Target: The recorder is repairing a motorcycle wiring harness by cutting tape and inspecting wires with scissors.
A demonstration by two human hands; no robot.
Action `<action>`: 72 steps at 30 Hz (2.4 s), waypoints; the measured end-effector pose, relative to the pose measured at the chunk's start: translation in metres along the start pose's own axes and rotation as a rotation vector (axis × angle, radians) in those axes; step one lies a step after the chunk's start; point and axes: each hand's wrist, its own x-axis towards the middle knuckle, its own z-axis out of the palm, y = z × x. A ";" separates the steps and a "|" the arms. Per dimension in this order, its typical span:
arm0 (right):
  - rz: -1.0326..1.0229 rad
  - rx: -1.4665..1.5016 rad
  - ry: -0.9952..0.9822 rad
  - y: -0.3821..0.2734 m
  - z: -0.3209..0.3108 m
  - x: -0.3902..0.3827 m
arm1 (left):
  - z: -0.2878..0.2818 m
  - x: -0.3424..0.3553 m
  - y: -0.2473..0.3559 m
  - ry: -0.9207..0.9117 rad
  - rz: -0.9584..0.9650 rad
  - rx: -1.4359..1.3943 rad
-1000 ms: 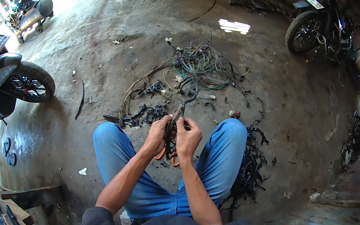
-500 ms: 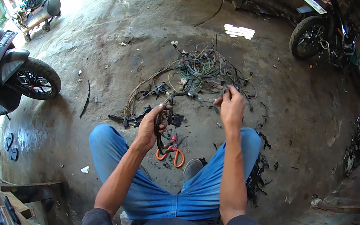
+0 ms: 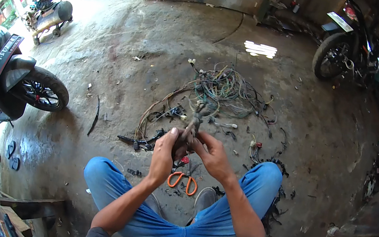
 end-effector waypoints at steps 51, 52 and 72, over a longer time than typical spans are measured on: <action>-0.246 -0.523 0.243 -0.030 0.005 -0.008 | -0.038 0.030 -0.059 -0.139 -0.118 -0.166; -0.193 -0.471 0.208 -0.025 0.009 -0.006 | -0.042 0.032 -0.068 -0.139 -0.120 -0.169; 0.309 -0.357 0.393 0.069 0.020 0.009 | -0.044 0.041 -0.126 -0.108 -0.317 -0.131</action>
